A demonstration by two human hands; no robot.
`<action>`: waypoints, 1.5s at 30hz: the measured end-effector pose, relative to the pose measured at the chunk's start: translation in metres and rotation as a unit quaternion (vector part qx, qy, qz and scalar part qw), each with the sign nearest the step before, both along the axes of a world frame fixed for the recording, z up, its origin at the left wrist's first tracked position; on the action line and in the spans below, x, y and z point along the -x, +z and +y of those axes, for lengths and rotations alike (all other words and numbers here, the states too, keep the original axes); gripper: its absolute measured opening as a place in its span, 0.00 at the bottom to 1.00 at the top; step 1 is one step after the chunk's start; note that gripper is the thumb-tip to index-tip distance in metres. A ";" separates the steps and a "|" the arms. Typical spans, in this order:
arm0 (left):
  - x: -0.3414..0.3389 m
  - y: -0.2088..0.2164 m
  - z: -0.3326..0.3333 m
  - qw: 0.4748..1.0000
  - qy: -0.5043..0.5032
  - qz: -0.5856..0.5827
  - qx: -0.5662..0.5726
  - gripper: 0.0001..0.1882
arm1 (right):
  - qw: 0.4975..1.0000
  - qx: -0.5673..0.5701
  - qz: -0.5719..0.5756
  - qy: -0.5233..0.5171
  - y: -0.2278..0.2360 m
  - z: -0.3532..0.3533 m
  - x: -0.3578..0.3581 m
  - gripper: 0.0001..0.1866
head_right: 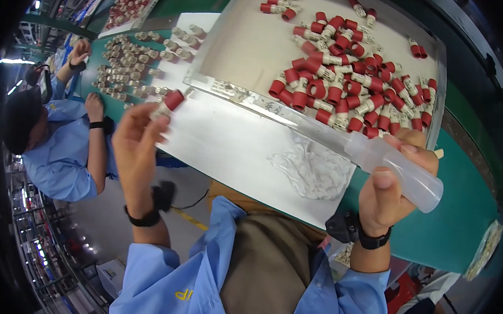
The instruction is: The person picks up a component from a tray, applies liquid from a squeeze bottle, and wipes it with a cloth. They then set the component down and repeat the process with another component from the tray.
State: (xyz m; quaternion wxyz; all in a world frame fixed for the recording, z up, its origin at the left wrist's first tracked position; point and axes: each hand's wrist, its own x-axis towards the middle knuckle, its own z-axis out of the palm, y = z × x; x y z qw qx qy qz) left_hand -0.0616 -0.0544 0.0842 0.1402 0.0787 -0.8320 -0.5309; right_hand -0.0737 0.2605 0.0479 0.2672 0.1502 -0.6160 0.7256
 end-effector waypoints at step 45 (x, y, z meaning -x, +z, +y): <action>0.116 -0.048 0.070 0.936 -0.261 -0.064 0.230 0.11 | 0.988 0.112 -0.044 -0.094 -0.004 0.011 0.010 0.18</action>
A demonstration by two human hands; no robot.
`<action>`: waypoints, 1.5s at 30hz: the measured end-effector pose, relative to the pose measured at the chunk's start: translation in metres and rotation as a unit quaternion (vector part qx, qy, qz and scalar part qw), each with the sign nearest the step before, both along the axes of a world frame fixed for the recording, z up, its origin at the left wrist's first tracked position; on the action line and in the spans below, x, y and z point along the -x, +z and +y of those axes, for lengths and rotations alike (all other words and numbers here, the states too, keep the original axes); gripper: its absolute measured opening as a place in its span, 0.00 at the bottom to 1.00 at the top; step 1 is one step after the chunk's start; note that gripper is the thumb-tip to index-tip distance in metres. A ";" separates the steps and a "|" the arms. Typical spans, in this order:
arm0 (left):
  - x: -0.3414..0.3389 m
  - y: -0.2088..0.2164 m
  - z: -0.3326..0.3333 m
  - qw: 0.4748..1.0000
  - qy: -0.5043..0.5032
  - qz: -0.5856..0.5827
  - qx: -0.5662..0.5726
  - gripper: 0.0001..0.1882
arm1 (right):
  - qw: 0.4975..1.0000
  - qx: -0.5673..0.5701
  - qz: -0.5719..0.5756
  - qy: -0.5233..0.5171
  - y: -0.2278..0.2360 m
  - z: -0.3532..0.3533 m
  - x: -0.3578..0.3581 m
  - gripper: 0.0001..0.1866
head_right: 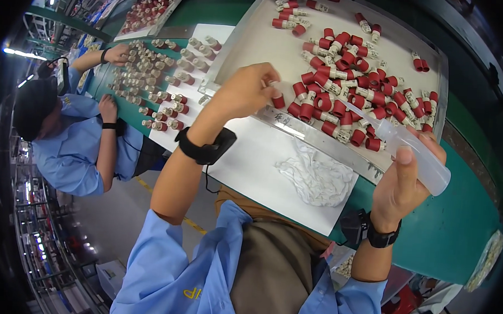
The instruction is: The person picks up a component from a tray, applies liquid from a squeeze bottle, and wipes it with a cloth. They then set the component down and repeat the process with another component from the tray.
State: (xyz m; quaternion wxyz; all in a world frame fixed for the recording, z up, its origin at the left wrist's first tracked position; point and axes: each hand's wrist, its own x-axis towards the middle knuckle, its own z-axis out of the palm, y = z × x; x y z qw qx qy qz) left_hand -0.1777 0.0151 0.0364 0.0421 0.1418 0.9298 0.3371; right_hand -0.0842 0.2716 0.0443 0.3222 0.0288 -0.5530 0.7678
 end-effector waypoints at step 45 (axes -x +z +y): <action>-0.116 0.006 0.027 0.853 0.226 -0.029 -0.469 0.10 | 0.948 -0.257 0.137 0.127 -0.001 -0.021 -0.012 0.24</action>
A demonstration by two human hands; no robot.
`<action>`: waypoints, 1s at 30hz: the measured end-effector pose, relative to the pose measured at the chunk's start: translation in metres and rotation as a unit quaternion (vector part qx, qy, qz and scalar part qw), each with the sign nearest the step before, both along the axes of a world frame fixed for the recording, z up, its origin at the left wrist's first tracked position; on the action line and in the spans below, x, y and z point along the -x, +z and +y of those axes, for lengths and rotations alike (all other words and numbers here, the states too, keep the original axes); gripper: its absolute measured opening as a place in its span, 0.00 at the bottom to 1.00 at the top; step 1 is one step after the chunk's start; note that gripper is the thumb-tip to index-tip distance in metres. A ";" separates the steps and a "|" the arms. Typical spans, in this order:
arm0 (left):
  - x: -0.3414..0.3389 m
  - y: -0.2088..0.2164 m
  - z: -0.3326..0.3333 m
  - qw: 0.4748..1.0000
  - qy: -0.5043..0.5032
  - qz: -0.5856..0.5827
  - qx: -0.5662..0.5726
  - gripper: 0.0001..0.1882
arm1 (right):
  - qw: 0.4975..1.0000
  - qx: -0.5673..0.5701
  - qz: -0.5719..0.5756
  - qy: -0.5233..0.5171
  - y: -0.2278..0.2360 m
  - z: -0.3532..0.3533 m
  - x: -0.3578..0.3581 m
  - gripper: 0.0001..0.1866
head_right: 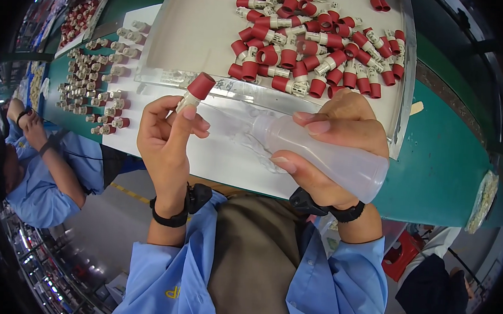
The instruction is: The person picks up a component from a tray, applies liquid from a squeeze bottle, and wipes it with a cloth. They then set the component down and repeat the process with another component from the tray.
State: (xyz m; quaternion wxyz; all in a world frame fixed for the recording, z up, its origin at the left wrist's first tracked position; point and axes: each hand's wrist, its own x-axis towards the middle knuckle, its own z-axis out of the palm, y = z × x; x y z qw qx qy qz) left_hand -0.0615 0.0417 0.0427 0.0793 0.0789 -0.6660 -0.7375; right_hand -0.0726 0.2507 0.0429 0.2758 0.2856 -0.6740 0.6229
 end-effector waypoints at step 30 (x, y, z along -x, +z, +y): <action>0.008 0.002 -0.030 0.863 -0.124 -0.170 -0.459 0.11 | 1.000 0.016 -0.026 -0.002 0.000 -0.004 0.000 0.23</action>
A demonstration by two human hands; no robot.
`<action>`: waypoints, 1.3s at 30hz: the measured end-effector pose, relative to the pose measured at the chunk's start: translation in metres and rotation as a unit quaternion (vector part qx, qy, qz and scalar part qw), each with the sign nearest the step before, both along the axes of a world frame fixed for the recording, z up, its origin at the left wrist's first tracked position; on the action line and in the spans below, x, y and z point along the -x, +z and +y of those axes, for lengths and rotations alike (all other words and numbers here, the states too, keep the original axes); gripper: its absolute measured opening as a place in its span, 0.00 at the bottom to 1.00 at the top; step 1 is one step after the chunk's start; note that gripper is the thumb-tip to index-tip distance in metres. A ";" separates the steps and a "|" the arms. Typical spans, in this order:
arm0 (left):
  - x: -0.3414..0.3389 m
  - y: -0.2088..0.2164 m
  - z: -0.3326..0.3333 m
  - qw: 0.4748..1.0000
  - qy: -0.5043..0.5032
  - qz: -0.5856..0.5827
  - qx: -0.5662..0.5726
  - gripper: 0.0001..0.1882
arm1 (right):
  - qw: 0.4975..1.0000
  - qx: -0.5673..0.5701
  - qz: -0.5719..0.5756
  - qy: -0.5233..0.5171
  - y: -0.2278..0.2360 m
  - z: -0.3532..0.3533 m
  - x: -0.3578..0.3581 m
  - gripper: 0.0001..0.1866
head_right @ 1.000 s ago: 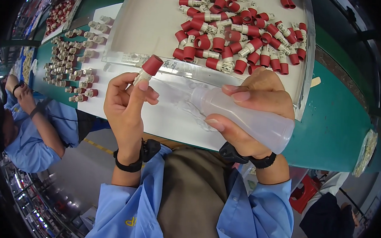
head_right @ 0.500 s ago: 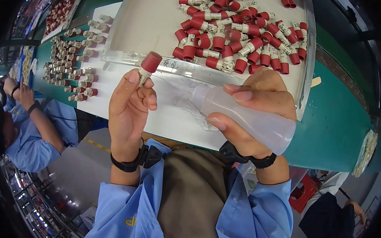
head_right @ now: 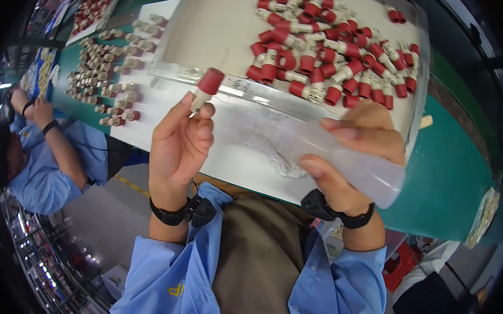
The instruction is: The person picks up a component from a tray, applies liquid from a squeeze bottle, and wipes it with a cloth. They then set the component down and repeat the process with another component from the tray.
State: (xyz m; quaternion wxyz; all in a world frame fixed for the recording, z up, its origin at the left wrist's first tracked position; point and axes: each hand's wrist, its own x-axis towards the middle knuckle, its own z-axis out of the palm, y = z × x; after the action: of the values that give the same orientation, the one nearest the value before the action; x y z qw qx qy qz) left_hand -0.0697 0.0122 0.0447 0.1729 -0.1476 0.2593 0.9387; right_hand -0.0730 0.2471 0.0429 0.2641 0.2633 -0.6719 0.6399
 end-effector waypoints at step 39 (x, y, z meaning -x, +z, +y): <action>0.079 0.018 -0.099 0.218 0.014 0.274 0.937 0.10 | 0.988 0.102 -0.076 -0.087 -0.003 0.015 0.001 0.18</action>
State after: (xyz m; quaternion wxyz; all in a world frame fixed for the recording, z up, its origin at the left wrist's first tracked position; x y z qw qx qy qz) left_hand -0.1489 -0.0868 0.0624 -0.1846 0.0593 0.9810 0.0048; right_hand -0.0737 0.2619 0.0398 0.2922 0.1262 -0.6418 0.6977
